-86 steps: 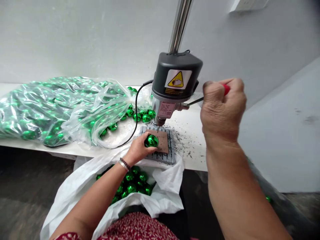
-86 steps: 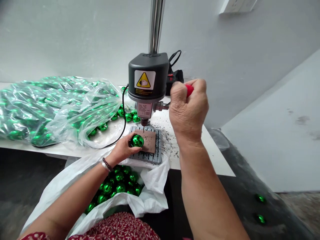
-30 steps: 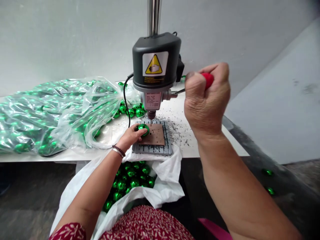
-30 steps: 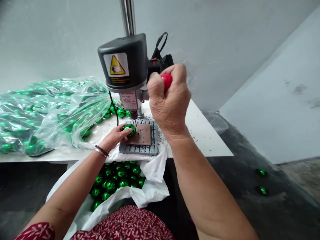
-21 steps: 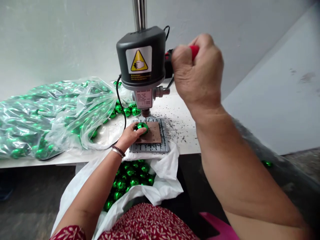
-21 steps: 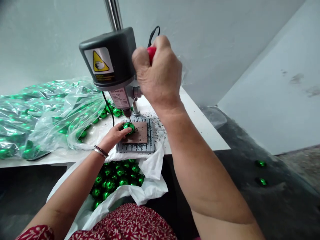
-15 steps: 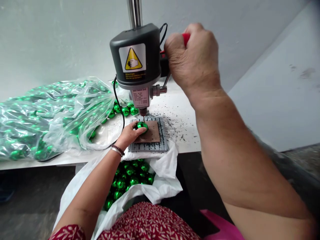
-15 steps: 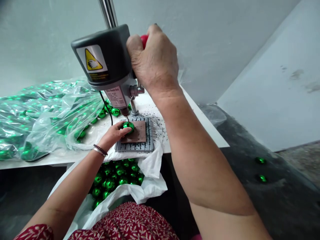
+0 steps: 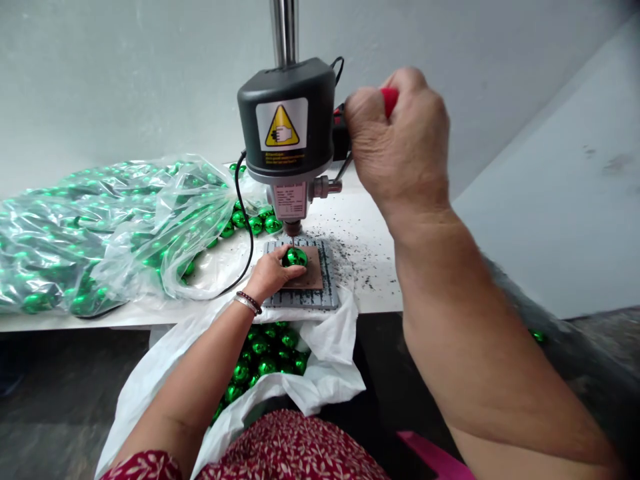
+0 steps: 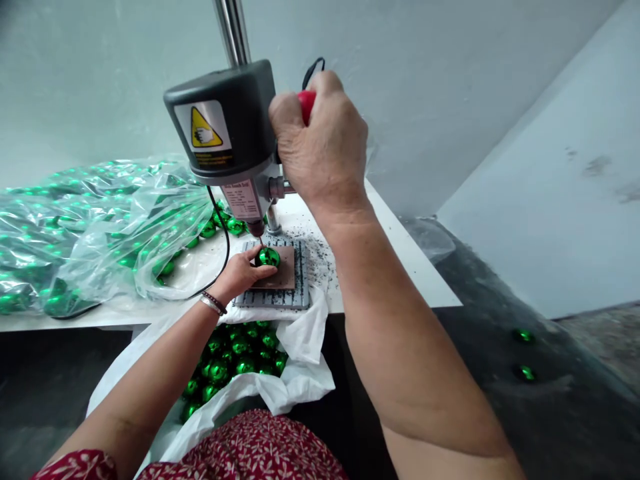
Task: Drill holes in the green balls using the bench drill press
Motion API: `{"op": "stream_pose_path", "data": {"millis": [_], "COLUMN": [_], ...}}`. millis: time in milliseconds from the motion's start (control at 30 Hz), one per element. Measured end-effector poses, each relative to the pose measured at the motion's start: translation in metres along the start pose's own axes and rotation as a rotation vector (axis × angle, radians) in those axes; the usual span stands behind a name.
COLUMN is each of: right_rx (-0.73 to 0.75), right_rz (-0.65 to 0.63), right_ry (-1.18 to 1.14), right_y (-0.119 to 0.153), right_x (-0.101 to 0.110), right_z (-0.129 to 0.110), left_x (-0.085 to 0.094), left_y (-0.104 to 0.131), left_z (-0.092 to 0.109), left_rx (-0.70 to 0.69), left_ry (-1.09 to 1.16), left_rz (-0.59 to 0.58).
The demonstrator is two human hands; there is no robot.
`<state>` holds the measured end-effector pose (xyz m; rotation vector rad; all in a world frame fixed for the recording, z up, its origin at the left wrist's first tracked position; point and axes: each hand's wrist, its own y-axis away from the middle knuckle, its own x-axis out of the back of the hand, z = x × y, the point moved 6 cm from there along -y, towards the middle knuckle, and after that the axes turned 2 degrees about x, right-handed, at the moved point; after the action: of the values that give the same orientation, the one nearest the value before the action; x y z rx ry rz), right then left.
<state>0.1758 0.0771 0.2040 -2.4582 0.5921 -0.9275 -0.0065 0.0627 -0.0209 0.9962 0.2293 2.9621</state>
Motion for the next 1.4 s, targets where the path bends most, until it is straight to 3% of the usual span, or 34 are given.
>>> {"op": "stream_pose_path", "data": {"millis": [333, 567, 1400], "right_rx": [0.088, 0.269, 0.326], "right_rz": [0.159, 0.262, 0.455], "right_ry": [-0.130, -0.180, -0.186], "right_y": [0.032, 0.065, 0.106], "right_x": [0.009, 0.007, -0.010], "right_z": [0.009, 0.023, 0.048], "left_x": [-0.003, -0.001, -0.007], "left_y": [0.002, 0.003, 0.000], "left_z": [0.001, 0.002, -0.003], "left_rx": [-0.034, -0.031, -0.109], "left_ry": [0.079, 0.075, 0.006], "left_rz": [0.011, 0.029, 0.073]}}
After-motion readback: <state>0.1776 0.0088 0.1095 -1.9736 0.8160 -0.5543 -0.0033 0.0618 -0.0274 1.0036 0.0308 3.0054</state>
